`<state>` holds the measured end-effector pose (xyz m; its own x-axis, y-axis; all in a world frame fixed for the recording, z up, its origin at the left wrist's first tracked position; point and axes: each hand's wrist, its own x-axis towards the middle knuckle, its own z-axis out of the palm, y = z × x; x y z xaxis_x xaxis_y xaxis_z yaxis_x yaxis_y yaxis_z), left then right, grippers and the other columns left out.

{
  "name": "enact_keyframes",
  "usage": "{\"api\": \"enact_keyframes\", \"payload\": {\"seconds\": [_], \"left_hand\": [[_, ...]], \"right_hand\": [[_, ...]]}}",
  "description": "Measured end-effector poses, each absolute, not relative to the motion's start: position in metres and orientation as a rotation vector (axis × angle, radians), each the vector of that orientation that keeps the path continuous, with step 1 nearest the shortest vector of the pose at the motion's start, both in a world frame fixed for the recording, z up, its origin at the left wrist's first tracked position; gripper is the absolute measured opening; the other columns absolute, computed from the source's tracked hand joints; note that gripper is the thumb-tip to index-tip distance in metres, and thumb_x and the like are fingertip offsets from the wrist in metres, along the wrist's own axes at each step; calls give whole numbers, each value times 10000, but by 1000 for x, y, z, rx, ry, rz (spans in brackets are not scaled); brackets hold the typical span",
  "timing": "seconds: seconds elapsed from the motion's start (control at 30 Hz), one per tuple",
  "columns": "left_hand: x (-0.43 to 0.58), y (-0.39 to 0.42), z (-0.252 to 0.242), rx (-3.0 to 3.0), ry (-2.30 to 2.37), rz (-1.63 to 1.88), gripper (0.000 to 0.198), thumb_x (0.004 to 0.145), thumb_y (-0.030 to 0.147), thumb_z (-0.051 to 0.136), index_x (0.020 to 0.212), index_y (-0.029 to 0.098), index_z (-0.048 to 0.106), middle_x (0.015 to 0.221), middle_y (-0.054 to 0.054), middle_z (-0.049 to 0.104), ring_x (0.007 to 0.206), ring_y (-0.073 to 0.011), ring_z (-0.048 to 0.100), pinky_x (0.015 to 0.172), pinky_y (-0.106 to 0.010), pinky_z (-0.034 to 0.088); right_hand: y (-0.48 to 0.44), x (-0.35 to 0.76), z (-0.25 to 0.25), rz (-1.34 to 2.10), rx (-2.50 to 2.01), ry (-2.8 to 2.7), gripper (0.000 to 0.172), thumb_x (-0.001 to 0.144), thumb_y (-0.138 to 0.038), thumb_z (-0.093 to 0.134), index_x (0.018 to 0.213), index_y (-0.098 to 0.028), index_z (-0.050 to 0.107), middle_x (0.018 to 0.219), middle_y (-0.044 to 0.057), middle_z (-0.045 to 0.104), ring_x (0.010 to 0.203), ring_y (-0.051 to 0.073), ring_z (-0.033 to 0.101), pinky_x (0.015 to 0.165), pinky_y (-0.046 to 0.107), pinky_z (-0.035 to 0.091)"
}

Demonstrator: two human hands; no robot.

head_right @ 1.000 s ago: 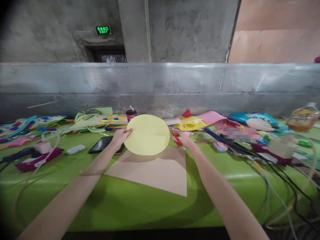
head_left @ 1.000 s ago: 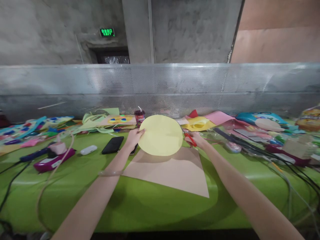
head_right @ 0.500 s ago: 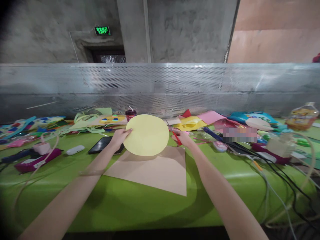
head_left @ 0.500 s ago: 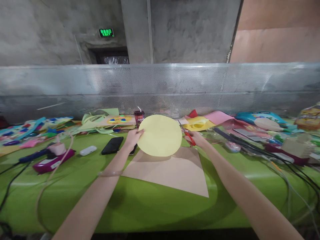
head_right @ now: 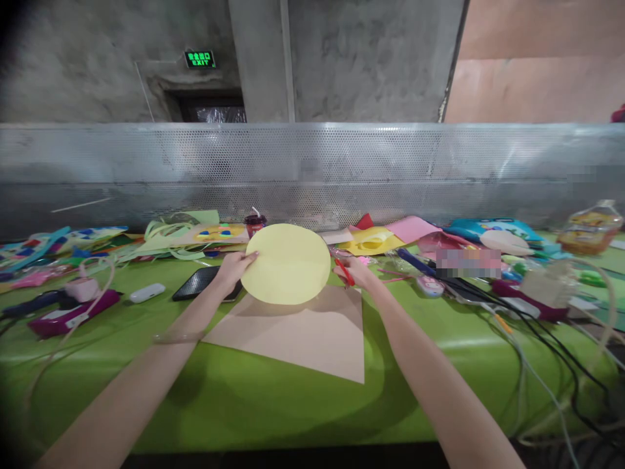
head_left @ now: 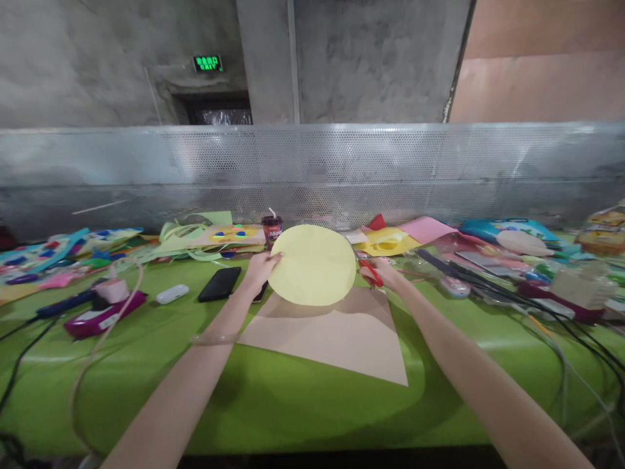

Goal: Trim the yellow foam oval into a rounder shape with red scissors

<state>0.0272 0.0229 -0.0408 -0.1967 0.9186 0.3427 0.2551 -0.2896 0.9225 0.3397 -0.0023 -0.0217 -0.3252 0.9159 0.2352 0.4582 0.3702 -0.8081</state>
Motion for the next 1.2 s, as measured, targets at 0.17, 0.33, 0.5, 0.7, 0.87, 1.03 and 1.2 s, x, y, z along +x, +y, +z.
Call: {"api": "enact_keyframes", "payload": {"seconds": [0.17, 0.33, 0.5, 0.7, 0.87, 1.03, 1.2], "left_hand": [[27, 24, -42, 1483, 1362, 1532, 417, 573, 487, 633, 707, 93, 652, 731, -112, 677, 614, -219, 616, 527, -274, 460], [26, 26, -43, 1487, 1355, 1526, 432, 580, 488, 627, 742, 89, 660, 720, -113, 675, 624, -221, 618, 540, -281, 465], [26, 26, -43, 1479, 1355, 1518, 431, 560, 497, 638, 711, 94, 657, 706, -109, 675, 605, -215, 616, 527, -274, 463], [26, 25, -43, 1494, 1345, 1514, 427, 580, 490, 628, 739, 95, 661, 724, -113, 677, 640, -225, 622, 547, -281, 469], [26, 25, -41, 1460, 1367, 1513, 403, 564, 474, 647, 700, 95, 651, 714, -106, 676, 598, -209, 614, 519, -268, 465], [28, 22, -40, 1443, 1334, 1533, 353, 574, 430, 654, 699, 99, 654, 693, -89, 675, 589, -201, 612, 517, -265, 466], [29, 15, -35, 1418, 1268, 1528, 337, 593, 407, 646, 734, 101, 656, 742, -92, 681, 626, -207, 620, 553, -276, 479]], "right_hand": [[1, 341, -24, 842, -1183, -1917, 195, 638, -248, 467, 465, -179, 407, 385, -33, 448, 346, 83, 419, 393, 227, 415], [3, 342, -26, 834, -1187, -1934, 179, 631, -236, 467, 473, -176, 408, 395, -36, 444, 358, 83, 426, 399, 219, 420], [-2, 342, -22, 771, -1187, -1967, 156, 636, -237, 464, 496, -175, 431, 413, -33, 471, 361, 86, 434, 403, 224, 417], [-4, 341, -21, 731, -1198, -1978, 158, 646, -236, 448, 503, -170, 435, 411, -32, 463, 363, 84, 445, 400, 214, 419], [-3, 341, -22, 698, -1232, -1966, 159, 640, -244, 459, 503, -171, 426, 395, -38, 442, 365, 82, 442, 404, 209, 418], [-7, 340, -18, 651, -1231, -1980, 134, 639, -244, 453, 527, -170, 446, 402, -39, 449, 362, 84, 445, 408, 217, 418], [-4, 342, -20, 613, -1244, -2013, 177, 646, -250, 464, 493, -176, 417, 396, -34, 445, 361, 87, 456, 410, 220, 411]]}}
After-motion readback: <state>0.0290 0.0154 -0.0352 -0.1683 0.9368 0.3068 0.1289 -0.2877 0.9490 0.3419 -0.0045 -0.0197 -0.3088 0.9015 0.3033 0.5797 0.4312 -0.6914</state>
